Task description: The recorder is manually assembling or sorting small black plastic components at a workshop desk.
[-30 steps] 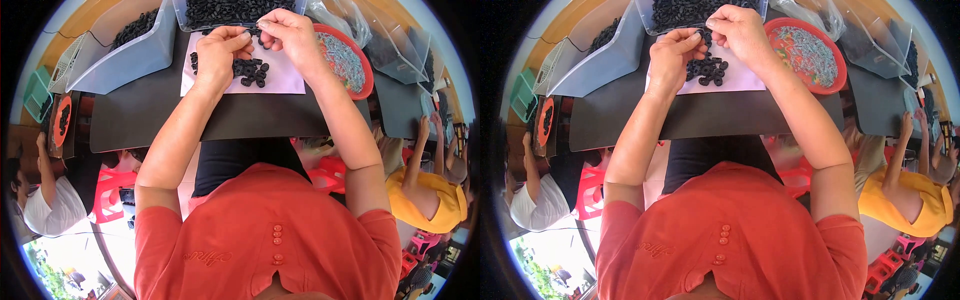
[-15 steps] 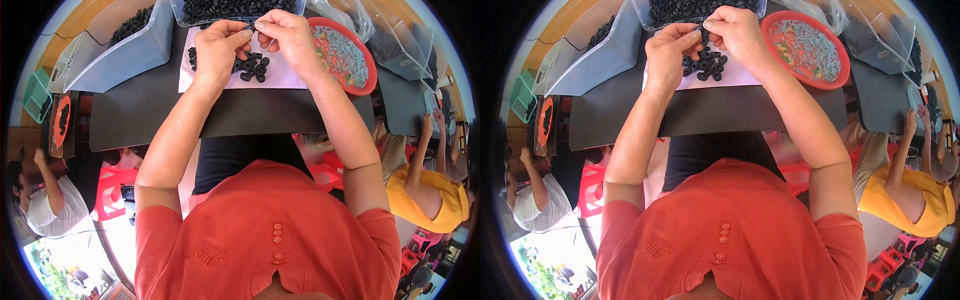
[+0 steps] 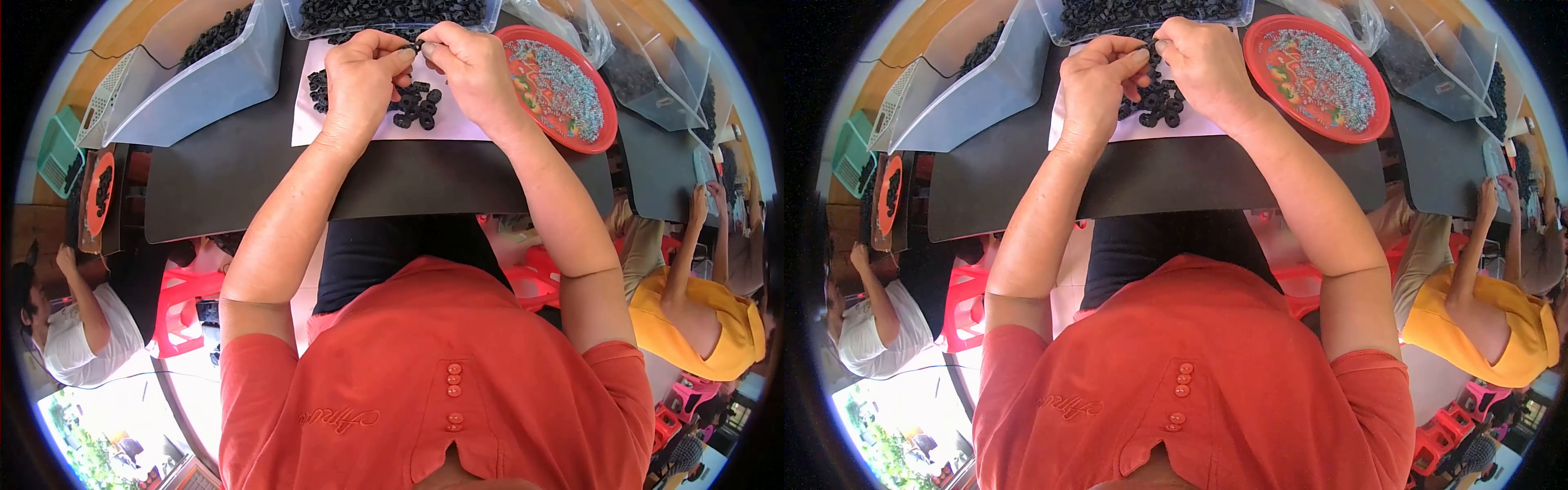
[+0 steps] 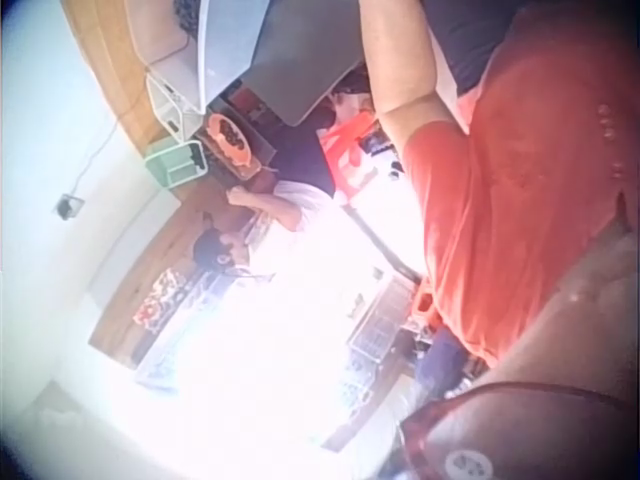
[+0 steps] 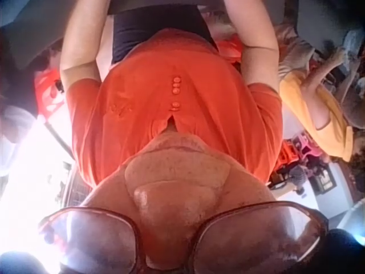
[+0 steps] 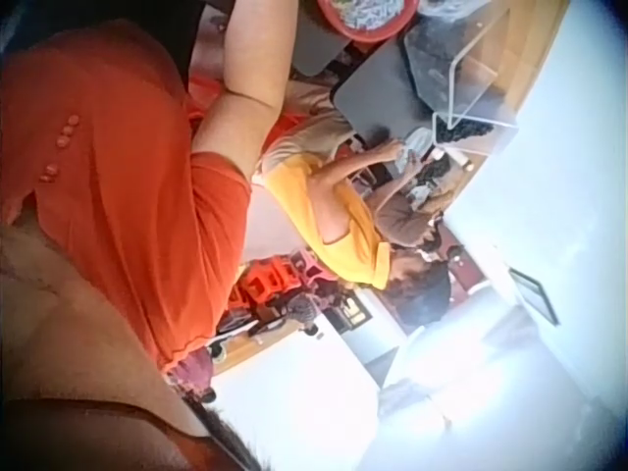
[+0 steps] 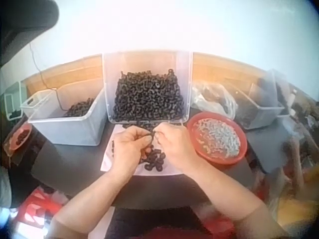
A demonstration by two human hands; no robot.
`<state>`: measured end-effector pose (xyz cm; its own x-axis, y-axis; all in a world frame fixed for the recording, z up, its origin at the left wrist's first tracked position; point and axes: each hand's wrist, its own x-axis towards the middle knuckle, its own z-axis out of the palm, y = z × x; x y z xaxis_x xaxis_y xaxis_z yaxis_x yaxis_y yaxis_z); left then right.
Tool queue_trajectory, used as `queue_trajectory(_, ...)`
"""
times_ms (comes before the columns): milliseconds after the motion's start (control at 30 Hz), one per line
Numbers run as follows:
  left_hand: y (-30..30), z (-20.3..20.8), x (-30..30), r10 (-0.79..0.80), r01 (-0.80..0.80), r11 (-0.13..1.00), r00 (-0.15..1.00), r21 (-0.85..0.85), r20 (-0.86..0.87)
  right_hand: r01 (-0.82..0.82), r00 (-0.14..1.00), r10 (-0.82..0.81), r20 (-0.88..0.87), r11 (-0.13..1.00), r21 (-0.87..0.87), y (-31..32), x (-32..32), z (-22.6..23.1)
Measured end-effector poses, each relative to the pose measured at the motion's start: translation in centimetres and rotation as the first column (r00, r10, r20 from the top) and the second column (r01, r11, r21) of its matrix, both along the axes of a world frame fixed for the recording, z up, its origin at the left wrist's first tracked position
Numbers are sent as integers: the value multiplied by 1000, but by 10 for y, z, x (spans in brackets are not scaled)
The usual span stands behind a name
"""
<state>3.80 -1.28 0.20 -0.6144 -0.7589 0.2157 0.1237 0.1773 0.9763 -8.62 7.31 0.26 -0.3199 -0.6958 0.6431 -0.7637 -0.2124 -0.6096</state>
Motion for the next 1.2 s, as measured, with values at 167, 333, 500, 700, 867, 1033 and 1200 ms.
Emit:
queue_trajectory(167,2,-2,-1,-7,9,999,999,-38,41,93,973,-101,-208,995,-47,-1,2,-3)
queue_trajectory(333,3,-4,-2,-1,2,999,1000,-39,26,130,957,-142,-253,989,-64,-1,3,-6)
queue_trajectory(500,4,-8,-2,45,-42,992,999,-118,20,160,944,-173,-281,985,-69,-2,7,-9)
queue_trajectory(700,5,-14,-4,84,-83,978,996,-191,-4,171,909,-212,-360,975,-141,-7,6,-15)
queue_trajectory(867,5,-19,-4,100,-104,981,995,-165,-31,184,857,-284,-431,948,-259,-13,14,-19)
queue_trajectory(1033,7,-14,-3,101,-102,995,988,-6,-116,160,936,-212,-281,967,-196,-13,16,-19)
queue_trajectory(1200,3,-8,-3,47,-23,988,987,153,-153,110,964,-158,-213,969,-222,-10,15,-21)
